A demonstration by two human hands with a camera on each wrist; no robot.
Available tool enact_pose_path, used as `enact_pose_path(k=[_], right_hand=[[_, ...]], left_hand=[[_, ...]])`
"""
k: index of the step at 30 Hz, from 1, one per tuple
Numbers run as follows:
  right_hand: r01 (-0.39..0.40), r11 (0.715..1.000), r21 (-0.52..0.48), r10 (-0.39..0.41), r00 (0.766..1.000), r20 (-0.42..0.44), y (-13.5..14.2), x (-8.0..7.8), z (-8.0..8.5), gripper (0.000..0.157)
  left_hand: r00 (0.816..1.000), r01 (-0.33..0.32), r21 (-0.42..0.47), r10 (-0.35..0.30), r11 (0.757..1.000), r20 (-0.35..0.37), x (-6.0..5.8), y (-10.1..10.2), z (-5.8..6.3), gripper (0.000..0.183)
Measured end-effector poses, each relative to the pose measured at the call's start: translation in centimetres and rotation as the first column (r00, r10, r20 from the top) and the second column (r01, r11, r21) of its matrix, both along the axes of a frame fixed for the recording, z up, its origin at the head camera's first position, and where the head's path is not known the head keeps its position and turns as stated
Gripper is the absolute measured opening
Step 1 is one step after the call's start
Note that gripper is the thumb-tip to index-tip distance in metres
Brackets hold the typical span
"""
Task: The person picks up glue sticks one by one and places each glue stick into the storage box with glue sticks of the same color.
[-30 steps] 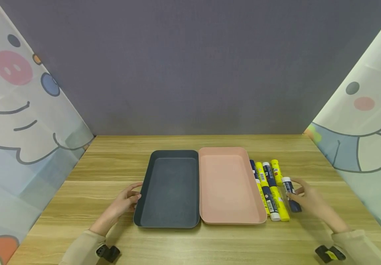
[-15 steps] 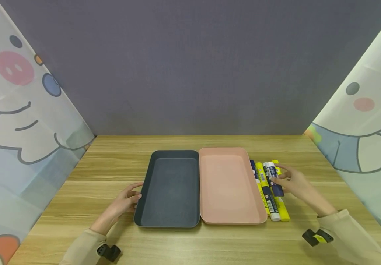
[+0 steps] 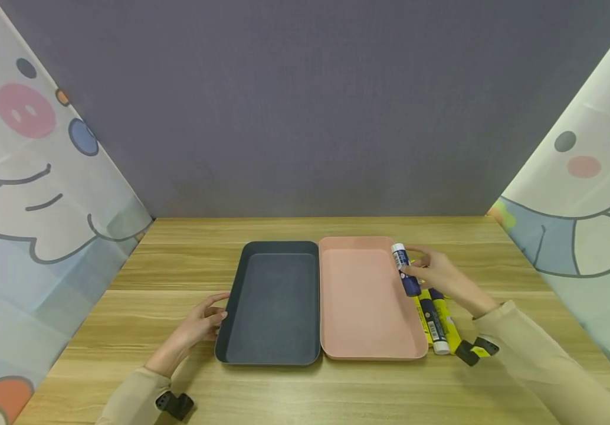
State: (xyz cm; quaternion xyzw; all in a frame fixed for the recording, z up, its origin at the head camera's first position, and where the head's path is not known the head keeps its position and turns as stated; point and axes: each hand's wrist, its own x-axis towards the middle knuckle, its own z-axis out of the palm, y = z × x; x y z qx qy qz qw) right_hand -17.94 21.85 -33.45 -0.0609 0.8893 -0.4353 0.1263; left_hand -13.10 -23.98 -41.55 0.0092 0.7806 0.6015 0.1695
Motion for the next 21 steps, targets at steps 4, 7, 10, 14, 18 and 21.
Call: enact_pose_path(k=[4,7,10,14,18,21], right_hand=[[0.016,0.998,-0.063,-0.014,1.0,0.021,-1.3,-0.9,0.1,0.063],[0.016,0.996,-0.087,-0.013,0.999,0.034,-2.2,-1.6,0.1,0.062],[0.007,0.996,-0.09,-0.002,0.998,0.057,-3.1,-2.2,0.2,0.062],[0.002,0.994,-0.107,0.009,0.995,0.096,-4.4,-3.0,0.1,0.062],[0.015,0.992,-0.123,0.0,0.992,0.124,-5.6,-3.6,0.0,0.062],[0.028,0.99,-0.137,-0.008,0.99,0.14,-6.4,-4.0,-0.2,0.061]], left_hand=[[1.0,0.005,0.005,-0.005,1.0,-0.003,0.0,-0.1,-0.1,0.05],[1.0,0.008,0.012,-0.008,1.0,-0.005,-0.1,-0.1,-0.1,0.05],[1.0,0.006,0.012,-0.006,1.0,-0.001,-0.1,-0.1,-0.1,0.051],[1.0,0.006,0.014,-0.006,1.0,0.001,-0.1,-0.1,-0.1,0.05],[1.0,0.01,0.019,-0.01,1.0,0.003,-0.1,-0.1,-0.1,0.051],[1.0,0.018,0.026,-0.018,1.0,-0.004,0.0,-0.1,0.0,0.051]])
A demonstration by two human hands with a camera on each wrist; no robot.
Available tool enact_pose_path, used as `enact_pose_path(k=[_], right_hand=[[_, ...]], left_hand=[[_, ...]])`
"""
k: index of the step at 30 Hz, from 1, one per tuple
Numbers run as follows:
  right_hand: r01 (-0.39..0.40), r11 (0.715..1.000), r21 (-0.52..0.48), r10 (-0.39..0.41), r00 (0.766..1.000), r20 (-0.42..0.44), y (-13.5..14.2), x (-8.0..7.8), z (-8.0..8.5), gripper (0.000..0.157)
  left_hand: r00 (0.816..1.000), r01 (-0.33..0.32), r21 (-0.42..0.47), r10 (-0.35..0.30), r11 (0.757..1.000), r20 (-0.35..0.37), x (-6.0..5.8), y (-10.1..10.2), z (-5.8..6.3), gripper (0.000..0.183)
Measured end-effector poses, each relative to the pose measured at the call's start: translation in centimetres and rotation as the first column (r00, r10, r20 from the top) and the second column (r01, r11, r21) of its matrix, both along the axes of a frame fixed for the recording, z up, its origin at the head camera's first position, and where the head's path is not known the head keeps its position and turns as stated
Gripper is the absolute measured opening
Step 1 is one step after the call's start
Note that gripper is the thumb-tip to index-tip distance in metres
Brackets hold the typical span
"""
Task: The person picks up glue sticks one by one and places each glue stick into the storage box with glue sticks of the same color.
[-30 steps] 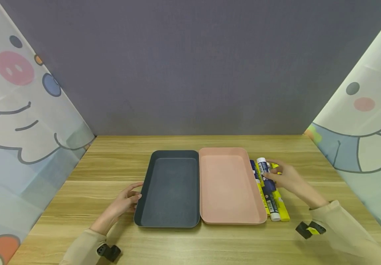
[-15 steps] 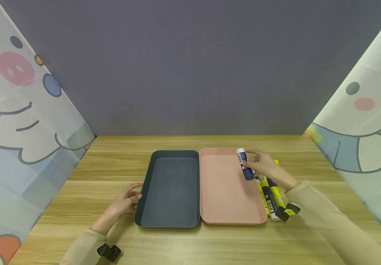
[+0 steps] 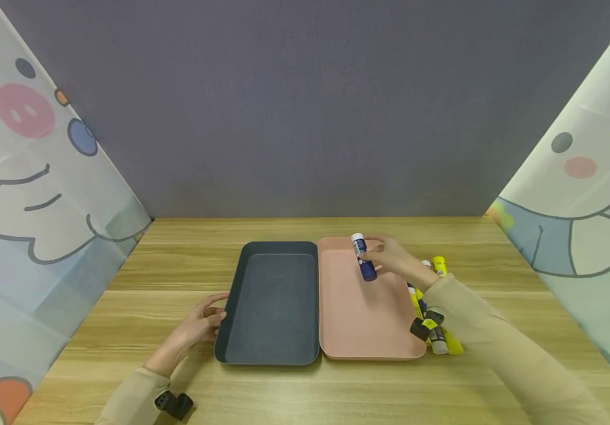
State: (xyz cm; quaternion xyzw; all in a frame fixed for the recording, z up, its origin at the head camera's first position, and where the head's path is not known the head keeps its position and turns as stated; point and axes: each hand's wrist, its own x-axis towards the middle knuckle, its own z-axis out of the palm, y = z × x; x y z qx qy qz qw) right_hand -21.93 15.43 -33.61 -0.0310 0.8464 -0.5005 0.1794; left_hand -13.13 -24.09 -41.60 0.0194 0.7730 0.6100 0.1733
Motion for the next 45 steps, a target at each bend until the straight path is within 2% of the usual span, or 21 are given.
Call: enact_pose_path(k=[9,19,32,45], right_hand=[[-0.012,0.999,-0.052,0.013,1.0,0.013,-2.3,-1.0,-0.5,0.059],[-0.054,0.99,-0.133,0.064,0.995,0.071,-5.0,-1.6,-0.9,0.057],[0.004,0.993,-0.121,0.007,0.996,0.091,-8.9,-3.1,-1.7,0.054],[-0.024,0.99,-0.14,0.04,0.993,0.11,-12.2,-3.4,-2.3,0.054]], left_hand=[[1.0,0.006,0.006,-0.006,1.0,0.0,0.0,0.0,0.0,0.052],[1.0,-0.006,0.019,0.006,1.0,0.01,0.0,0.0,0.0,0.051],[1.0,-0.005,0.007,0.005,1.0,0.006,0.1,0.1,0.1,0.051],[1.0,-0.024,-0.013,0.024,1.0,0.014,0.0,0.0,0.0,0.051]])
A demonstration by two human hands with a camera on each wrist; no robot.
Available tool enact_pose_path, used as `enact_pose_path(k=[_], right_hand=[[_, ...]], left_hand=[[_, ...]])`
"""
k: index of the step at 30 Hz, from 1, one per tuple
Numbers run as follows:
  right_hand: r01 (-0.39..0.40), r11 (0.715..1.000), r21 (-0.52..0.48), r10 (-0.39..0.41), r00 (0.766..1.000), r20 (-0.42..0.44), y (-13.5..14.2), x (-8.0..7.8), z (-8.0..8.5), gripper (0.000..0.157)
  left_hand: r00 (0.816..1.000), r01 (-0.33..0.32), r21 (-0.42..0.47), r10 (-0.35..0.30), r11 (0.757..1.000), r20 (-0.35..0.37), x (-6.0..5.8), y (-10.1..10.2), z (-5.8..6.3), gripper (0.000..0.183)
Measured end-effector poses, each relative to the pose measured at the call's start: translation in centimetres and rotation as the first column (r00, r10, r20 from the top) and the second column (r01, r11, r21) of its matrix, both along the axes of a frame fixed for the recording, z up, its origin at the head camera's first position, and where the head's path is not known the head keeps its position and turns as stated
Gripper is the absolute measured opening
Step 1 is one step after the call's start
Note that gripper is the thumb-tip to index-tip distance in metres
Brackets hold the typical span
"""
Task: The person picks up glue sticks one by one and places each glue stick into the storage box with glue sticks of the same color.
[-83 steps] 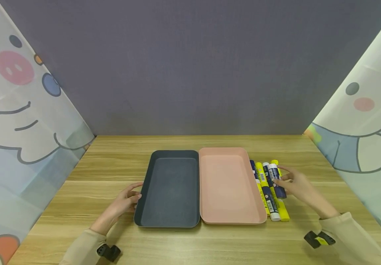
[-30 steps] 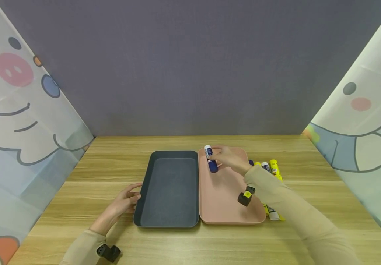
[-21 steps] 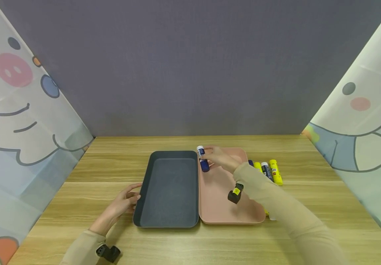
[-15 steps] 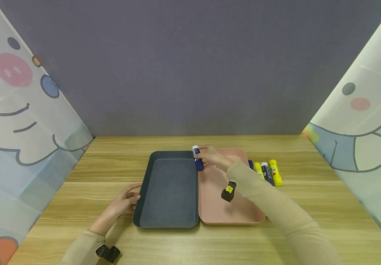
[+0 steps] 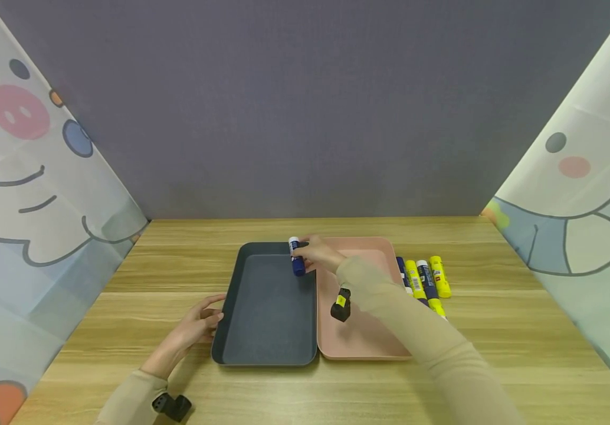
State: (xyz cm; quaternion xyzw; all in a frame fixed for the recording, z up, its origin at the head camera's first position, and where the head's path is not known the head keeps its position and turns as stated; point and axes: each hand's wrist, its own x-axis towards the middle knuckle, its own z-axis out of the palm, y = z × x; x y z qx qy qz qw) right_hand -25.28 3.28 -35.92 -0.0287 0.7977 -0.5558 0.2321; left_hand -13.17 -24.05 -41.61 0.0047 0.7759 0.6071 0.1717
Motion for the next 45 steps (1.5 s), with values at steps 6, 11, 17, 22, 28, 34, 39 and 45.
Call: enact_pose_path(k=[6,11,17,22,28,34,39,45], right_hand=[[0.001,1.0,-0.009,-0.001,1.0,0.029,-1.4,-0.4,-0.8,0.055],[0.024,0.999,-0.031,-0.023,0.998,0.053,-2.5,-0.5,-1.3,0.054],[0.068,0.998,-0.013,-0.067,0.995,0.071,-3.6,-0.9,-2.1,0.047],[0.085,0.996,0.005,-0.085,0.994,0.075,-4.2,-1.1,-2.7,0.042],[0.107,0.994,0.008,-0.107,0.991,0.076,-4.6,-1.4,-3.5,0.04],[0.131,0.991,0.007,-0.131,0.988,0.085,-4.6,-1.4,-3.9,0.045],[0.135,0.991,0.016,-0.136,0.987,0.082,-4.5,-1.3,-3.9,0.045],[0.125,0.992,-0.001,-0.125,0.988,0.096,-4.8,-4.7,-8.2,0.05]], left_hand=[[1.0,0.005,0.002,-0.005,1.0,-0.002,0.0,-0.1,-0.1,0.051],[1.0,-0.003,0.001,0.003,1.0,0.002,-0.1,-0.1,-0.1,0.05],[1.0,-0.009,0.02,0.009,1.0,0.008,-0.1,0.0,0.0,0.051],[1.0,-0.006,0.032,0.006,0.999,0.007,-0.1,0.1,0.1,0.051],[1.0,-0.001,0.034,0.001,0.999,0.011,0.0,-0.1,0.0,0.051],[1.0,0.013,0.043,-0.013,0.999,0.009,0.0,-0.1,0.0,0.052],[1.0,0.008,0.039,-0.008,0.999,0.01,0.0,-0.2,-0.2,0.052],[1.0,0.011,0.037,-0.011,0.999,0.007,0.0,-0.3,-0.2,0.051]])
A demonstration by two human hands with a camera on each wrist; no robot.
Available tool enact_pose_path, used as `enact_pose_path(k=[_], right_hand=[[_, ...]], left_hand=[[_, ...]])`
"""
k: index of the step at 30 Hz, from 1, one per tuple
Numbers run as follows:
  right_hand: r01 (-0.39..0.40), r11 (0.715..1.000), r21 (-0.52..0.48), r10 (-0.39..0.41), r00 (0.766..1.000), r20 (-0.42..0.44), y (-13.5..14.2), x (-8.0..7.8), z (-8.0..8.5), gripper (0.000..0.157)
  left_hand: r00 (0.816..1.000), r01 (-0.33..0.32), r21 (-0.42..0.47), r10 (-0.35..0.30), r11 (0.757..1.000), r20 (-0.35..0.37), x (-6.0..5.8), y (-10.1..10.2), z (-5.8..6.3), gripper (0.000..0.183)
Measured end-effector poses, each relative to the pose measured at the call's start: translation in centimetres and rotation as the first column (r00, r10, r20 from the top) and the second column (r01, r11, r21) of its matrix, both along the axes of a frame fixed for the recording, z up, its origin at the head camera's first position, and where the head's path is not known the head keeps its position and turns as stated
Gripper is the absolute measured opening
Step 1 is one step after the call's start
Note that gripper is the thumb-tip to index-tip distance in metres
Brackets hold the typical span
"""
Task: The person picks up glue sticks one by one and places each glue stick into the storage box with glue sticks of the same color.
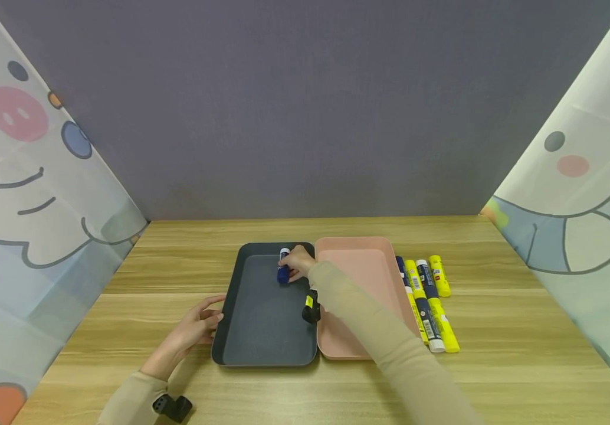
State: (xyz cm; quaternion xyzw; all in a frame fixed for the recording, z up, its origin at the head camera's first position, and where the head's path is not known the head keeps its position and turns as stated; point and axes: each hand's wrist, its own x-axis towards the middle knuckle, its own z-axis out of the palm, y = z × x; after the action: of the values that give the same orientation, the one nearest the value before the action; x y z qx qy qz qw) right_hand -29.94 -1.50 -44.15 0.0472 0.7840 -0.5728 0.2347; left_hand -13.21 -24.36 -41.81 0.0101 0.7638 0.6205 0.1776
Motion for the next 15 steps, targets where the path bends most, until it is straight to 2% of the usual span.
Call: enact_pose_path(k=[2,4,5,7,9,12,15], right_hand=[[-0.005,1.0,-0.027,0.005,1.0,0.003,-0.1,-1.9,-2.6,0.053],[0.005,0.999,-0.054,-0.003,0.999,0.036,-0.2,-2.9,-3.8,0.057],[0.004,0.998,-0.064,-0.001,0.999,0.038,-0.2,-2.6,-3.4,0.06],[0.005,0.998,-0.057,-0.003,0.999,0.032,-0.1,-1.3,-1.6,0.059],[-0.001,0.999,-0.033,0.002,0.999,0.032,0.1,0.7,1.2,0.057],[-0.031,0.999,0.008,0.031,0.999,0.015,0.3,2.7,4.3,0.047],[-0.08,0.997,0.019,0.081,0.997,-0.005,0.6,3.4,5.5,0.039]], left_hand=[[1.0,-0.001,-0.002,0.001,1.0,-0.001,0.0,0.0,0.0,0.051],[1.0,-0.002,-0.004,0.002,1.0,0.002,0.0,0.1,0.1,0.051],[1.0,-0.001,-0.005,0.001,1.0,0.0,0.0,0.1,0.1,0.051],[1.0,-0.005,-0.005,0.005,1.0,0.005,0.1,0.2,0.1,0.051],[1.0,-0.003,-0.006,0.003,1.0,0.003,0.1,0.2,0.1,0.051],[1.0,-0.01,-0.01,0.01,1.0,0.007,0.0,0.2,0.1,0.051],[1.0,-0.015,-0.017,0.015,1.0,0.007,0.0,0.1,0.1,0.051]])
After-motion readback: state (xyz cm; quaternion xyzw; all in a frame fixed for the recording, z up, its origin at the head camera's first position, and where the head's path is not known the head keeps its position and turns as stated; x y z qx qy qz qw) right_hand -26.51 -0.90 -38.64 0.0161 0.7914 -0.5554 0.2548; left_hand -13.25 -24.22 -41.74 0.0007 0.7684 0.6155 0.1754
